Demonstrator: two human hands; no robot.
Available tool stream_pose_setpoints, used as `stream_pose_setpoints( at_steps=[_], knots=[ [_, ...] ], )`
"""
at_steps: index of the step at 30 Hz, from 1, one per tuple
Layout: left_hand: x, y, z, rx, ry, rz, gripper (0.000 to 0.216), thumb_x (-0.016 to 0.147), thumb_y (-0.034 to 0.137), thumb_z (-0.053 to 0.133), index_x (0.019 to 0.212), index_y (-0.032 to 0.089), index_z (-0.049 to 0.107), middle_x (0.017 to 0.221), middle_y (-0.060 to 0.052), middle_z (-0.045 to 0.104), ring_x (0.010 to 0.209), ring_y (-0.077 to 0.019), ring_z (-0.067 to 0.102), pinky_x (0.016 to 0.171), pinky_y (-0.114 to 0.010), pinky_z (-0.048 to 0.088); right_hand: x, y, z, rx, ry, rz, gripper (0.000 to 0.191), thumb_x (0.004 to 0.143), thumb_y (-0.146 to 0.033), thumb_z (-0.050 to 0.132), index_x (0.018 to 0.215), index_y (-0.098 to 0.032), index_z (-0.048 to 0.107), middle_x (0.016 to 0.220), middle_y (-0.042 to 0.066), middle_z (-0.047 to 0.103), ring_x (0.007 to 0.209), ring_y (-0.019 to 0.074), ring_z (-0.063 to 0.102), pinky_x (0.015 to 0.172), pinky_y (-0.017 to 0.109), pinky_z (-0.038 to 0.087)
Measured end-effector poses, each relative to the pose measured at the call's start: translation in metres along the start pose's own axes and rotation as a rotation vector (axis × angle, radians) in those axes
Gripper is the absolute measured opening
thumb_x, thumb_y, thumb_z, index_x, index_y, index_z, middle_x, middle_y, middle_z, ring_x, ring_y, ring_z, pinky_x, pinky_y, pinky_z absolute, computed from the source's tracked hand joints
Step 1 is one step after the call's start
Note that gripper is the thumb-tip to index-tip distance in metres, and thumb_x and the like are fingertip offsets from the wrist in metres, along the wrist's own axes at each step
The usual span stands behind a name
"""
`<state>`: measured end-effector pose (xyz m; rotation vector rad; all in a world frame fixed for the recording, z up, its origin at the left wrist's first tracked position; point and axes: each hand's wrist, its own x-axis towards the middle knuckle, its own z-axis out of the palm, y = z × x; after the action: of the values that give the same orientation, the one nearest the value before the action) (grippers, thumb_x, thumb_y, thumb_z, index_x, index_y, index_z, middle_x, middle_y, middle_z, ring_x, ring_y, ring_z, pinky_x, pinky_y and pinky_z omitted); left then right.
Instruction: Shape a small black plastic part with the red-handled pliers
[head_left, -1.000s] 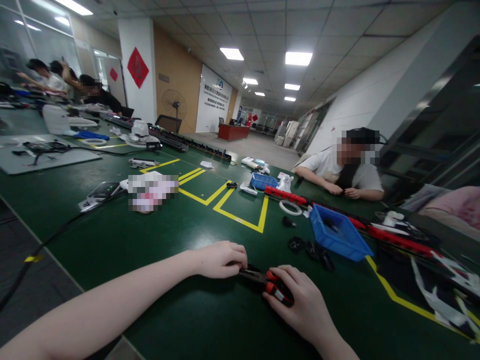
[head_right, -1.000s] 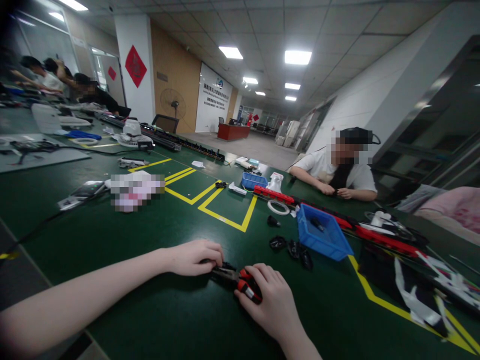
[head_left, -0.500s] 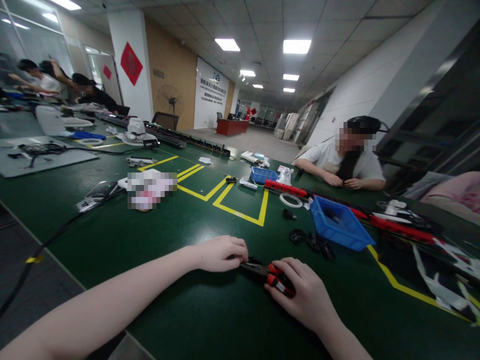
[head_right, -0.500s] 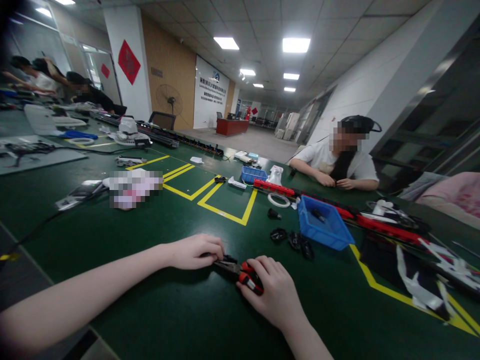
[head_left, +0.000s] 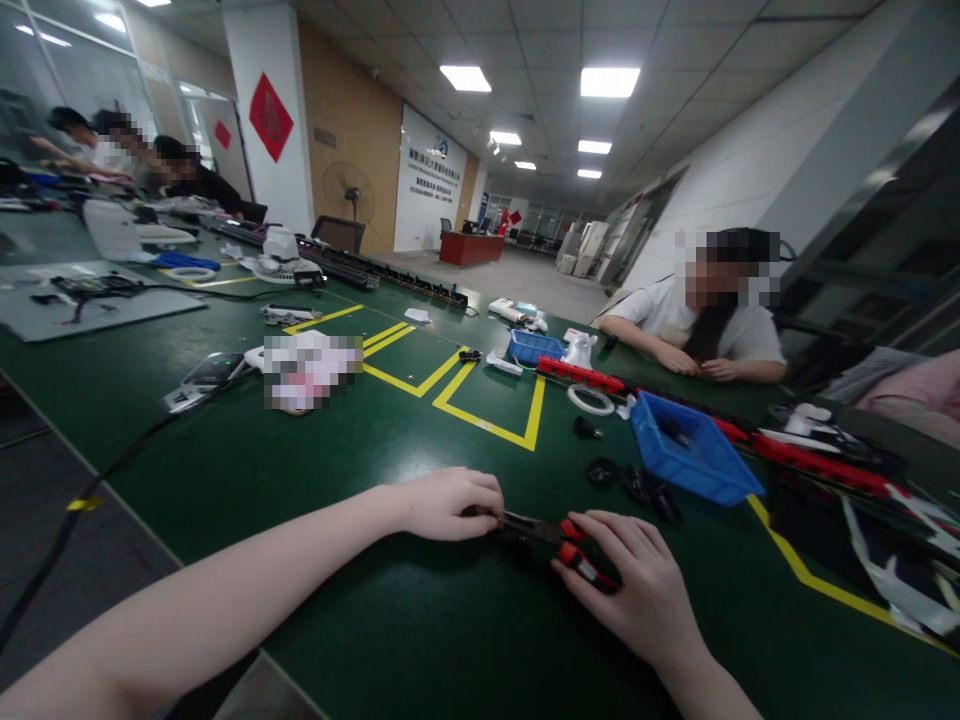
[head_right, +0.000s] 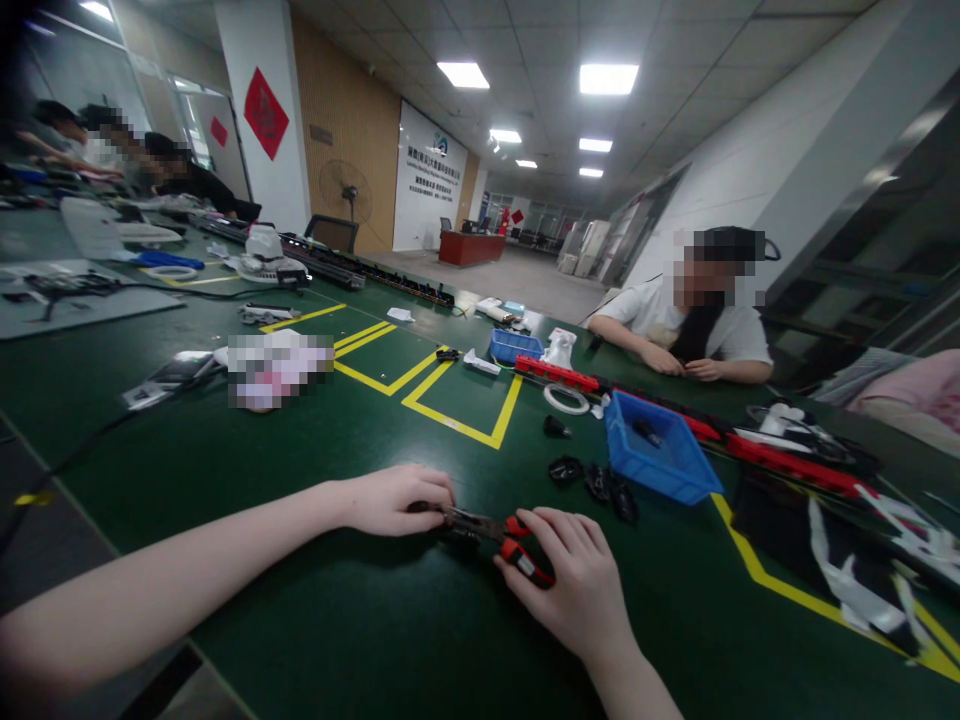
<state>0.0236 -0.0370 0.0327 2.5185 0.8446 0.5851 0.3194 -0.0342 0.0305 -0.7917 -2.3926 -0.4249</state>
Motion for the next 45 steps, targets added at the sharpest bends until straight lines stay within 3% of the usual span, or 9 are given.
stream_pose_setpoints(
  at_steps=[14, 27, 45],
  knots=[
    [0.0, -0.003, 0.0032, 0.002, 0.014, 0.002, 0.009, 0.091, 0.023, 0.061, 0.098, 0.019, 0.066, 0.111, -0.006, 0.065, 0.094, -0.0185, 0.065, 0.084, -0.026, 0.047, 0.0055, -0.0073, -0.0004, 0.043, -0.029, -0.018, 0.038, 0.083, -0.039, 0.068, 0.114, -0.018, 0.064, 0.102, 0.01, 0.071, 0.091, 0.0233, 0.066, 0.079, 0.037, 0.051],
    [-0.0003, -0.0002, 0.002, -0.011, 0.008, -0.012, 0.011, 0.091, 0.021, 0.06, 0.101, 0.019, 0.066, 0.11, -0.006, 0.065, 0.096, -0.0193, 0.064, 0.085, -0.028, 0.047, 0.0054, -0.0087, -0.0021, 0.084, -0.121, 0.055, 0.037, 0.082, -0.042, 0.067, 0.113, -0.022, 0.066, 0.104, 0.009, 0.072, 0.093, 0.0246, 0.067, 0.083, 0.04, 0.051],
    [0.0002, 0.002, 0.0012, -0.006, -0.002, -0.011, 0.011, 0.092, 0.021, 0.059, 0.102, 0.018, 0.065, 0.111, -0.006, 0.065, 0.098, -0.0198, 0.064, 0.087, -0.028, 0.047, 0.0042, -0.0085, -0.0012, 0.118, -0.139, 0.09, 0.038, 0.081, -0.042, 0.068, 0.113, -0.021, 0.065, 0.104, 0.009, 0.072, 0.095, 0.0242, 0.067, 0.082, 0.039, 0.052]
  ],
)
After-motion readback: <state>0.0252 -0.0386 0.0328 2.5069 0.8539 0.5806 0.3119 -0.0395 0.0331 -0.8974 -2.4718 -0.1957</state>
